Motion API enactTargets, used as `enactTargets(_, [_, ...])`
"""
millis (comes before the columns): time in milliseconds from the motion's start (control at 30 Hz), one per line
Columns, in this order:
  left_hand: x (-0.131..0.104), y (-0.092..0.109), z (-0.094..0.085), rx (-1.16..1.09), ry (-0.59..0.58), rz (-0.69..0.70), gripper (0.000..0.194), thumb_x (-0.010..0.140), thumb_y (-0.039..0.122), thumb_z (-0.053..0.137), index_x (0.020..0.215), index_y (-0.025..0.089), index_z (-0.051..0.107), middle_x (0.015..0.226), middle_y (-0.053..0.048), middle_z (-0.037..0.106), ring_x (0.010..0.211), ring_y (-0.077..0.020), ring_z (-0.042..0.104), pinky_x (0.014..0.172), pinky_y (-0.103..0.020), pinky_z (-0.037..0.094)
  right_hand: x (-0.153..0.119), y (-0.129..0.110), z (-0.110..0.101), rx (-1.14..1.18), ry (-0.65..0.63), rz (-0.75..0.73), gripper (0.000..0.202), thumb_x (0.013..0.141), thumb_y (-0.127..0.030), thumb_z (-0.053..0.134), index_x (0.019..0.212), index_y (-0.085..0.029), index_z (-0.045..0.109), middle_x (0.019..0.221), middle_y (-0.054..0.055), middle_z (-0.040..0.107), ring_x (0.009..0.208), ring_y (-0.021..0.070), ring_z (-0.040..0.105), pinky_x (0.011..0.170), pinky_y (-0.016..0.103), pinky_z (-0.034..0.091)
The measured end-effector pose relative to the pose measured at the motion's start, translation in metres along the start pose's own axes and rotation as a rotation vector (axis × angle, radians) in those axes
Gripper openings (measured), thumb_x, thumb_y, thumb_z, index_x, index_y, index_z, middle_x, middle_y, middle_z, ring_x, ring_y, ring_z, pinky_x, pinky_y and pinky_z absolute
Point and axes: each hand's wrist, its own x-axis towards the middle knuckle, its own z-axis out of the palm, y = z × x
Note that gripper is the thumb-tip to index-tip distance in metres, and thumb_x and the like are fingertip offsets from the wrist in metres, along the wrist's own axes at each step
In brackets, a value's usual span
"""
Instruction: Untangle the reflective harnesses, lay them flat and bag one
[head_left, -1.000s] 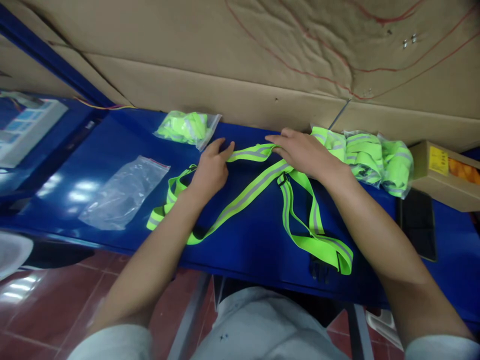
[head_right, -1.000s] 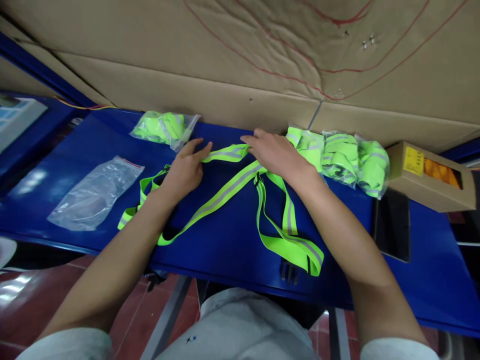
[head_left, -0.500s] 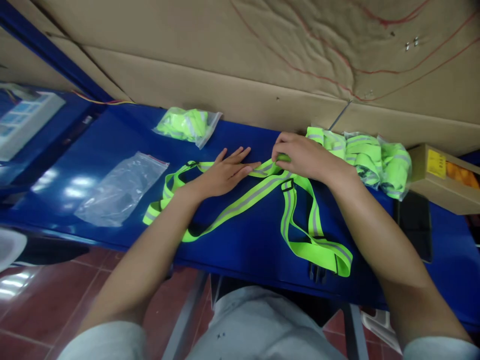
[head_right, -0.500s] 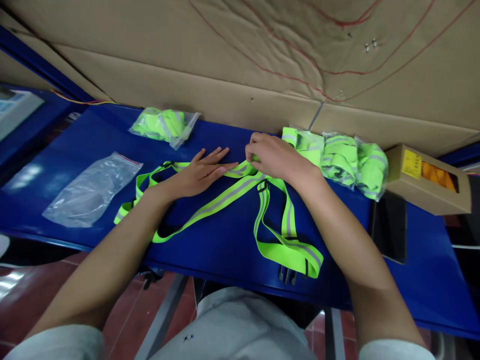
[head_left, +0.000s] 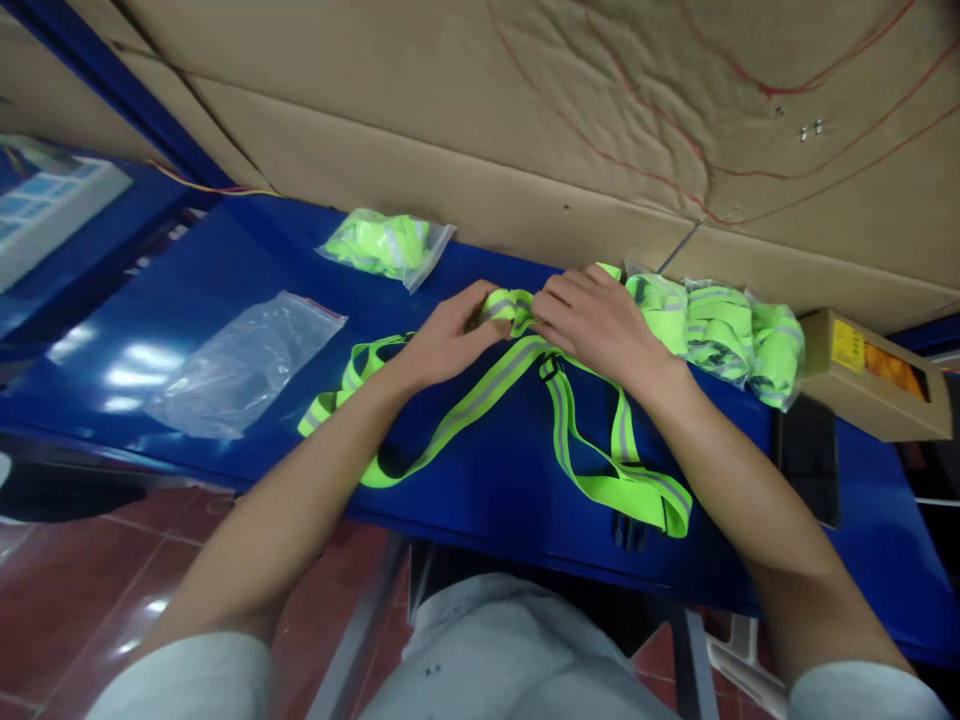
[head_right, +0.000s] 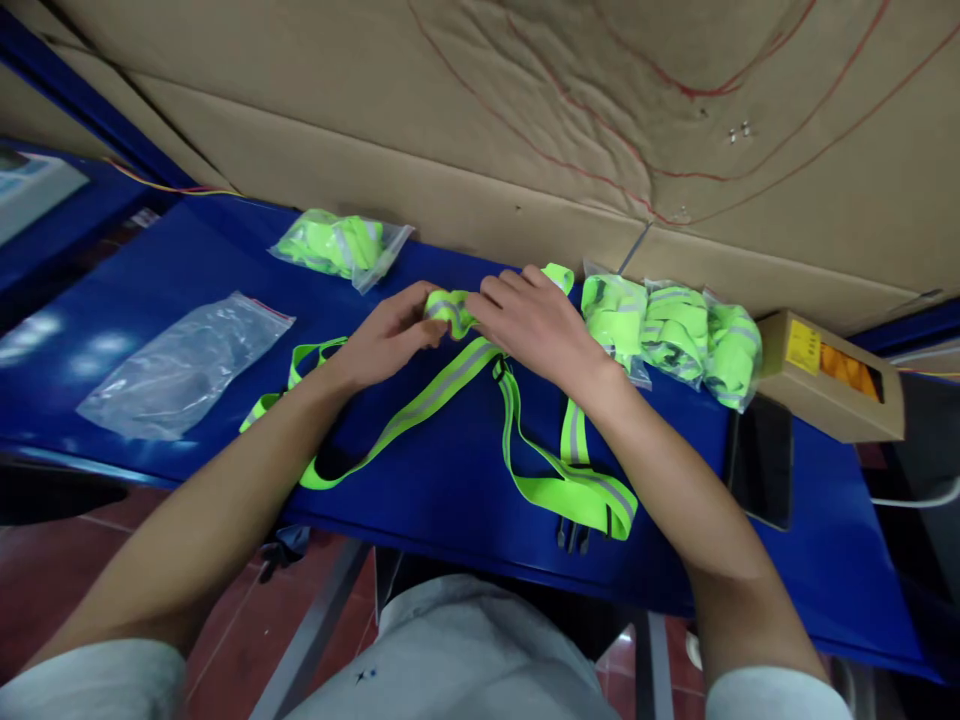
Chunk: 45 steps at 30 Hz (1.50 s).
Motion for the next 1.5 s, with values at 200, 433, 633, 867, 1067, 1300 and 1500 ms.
enactTargets(200, [0.004, 0.005, -0.006, 0.063, 0.177, -0.029, 0.034, 0.091, 0.045, 0.069, 0.073, 0.018, 0.058, 0.067, 0.003, 0.046, 0.065, -0.0116, 0.038, 0.061, -0.027, 0.031, 0.003, -0.007, 0.012, -0.006, -0.065, 0.026, 0.035, 0.112, -0.026, 0.038, 0.117, -0.02, 0.073, 0.113, 0.014, 0.069, 0.1, 0.0291, 0.059, 0.085, 0.042, 0.034])
enactTargets(433, [0.011, -0.004, -0.013, -0.247, 0.406, -0.269, 0.046, 0.091, 0.036, 0.068, 0.062, 0.022, 0.035, 0.058, 0.005, 0.027, 0.051, -0.0093, 0.021, 0.049, -0.027, 0.015, 0.0, -0.003, 0.004, 0.03, -0.074, 0.122, 0.04, 0.108, -0.016, 0.04, 0.127, -0.019, 0.076, 0.132, 0.017, 0.065, 0.116, 0.0334, 0.055, 0.094, 0.045, 0.035])
enactTargets(633, [0.013, -0.009, -0.017, -0.178, 0.458, -0.246, 0.033, 0.095, 0.036, 0.063, 0.071, 0.023, 0.045, 0.061, 0.005, 0.032, 0.053, -0.0115, 0.031, 0.052, -0.027, 0.026, -0.004, -0.005, 0.011, 0.009, -0.091, 0.143, 0.054, 0.108, -0.012, 0.031, 0.154, -0.016, 0.059, 0.143, 0.019, 0.065, 0.128, 0.0343, 0.055, 0.103, 0.049, 0.037])
enactTargets(867, [0.002, -0.021, -0.014, 0.593, 0.231, -0.145, 0.024, 0.1, 0.023, 0.047, 0.114, 0.025, 0.066, 0.085, -0.005, 0.066, 0.073, -0.0224, 0.059, 0.075, -0.034, 0.044, -0.012, -0.015, 0.025, 0.015, -0.242, 0.41, 0.064, 0.099, -0.008, 0.044, 0.161, -0.019, 0.052, 0.174, 0.022, 0.036, 0.146, 0.0448, 0.05, 0.111, 0.067, 0.04])
enactTargets(1067, [0.003, -0.027, -0.011, 0.754, 0.205, -0.188, 0.028, 0.101, 0.023, 0.047, 0.125, 0.024, 0.062, 0.119, -0.014, 0.071, 0.104, -0.0331, 0.069, 0.09, -0.045, 0.054, -0.022, 0.018, -0.003, 0.292, -0.435, 0.231, 0.059, 0.106, -0.02, 0.047, 0.163, -0.034, 0.049, 0.178, 0.015, 0.03, 0.155, 0.044, 0.045, 0.118, 0.07, 0.039])
enactTargets(1300, [0.001, -0.013, -0.011, 0.853, 0.028, -0.206, 0.026, 0.101, 0.03, 0.054, 0.12, 0.019, 0.068, 0.129, -0.021, 0.063, 0.128, -0.0447, 0.061, 0.101, -0.064, 0.052, -0.025, 0.026, -0.037, 0.423, -0.222, 0.193, 0.048, 0.109, -0.027, 0.048, 0.155, -0.027, 0.061, 0.171, 0.012, 0.046, 0.157, 0.0345, 0.044, 0.127, 0.06, 0.035])
enactTargets(1500, [-0.015, 0.016, -0.045, 0.826, -0.1, -0.052, 0.035, 0.101, 0.043, 0.058, 0.131, 0.026, 0.066, 0.13, -0.013, 0.067, 0.118, -0.0376, 0.068, 0.104, -0.057, 0.055, -0.051, 0.002, -0.109, 0.515, -0.186, 0.275, 0.046, 0.11, -0.039, 0.044, 0.152, -0.038, 0.062, 0.152, 0.002, 0.065, 0.143, 0.0341, 0.058, 0.116, 0.058, 0.046])
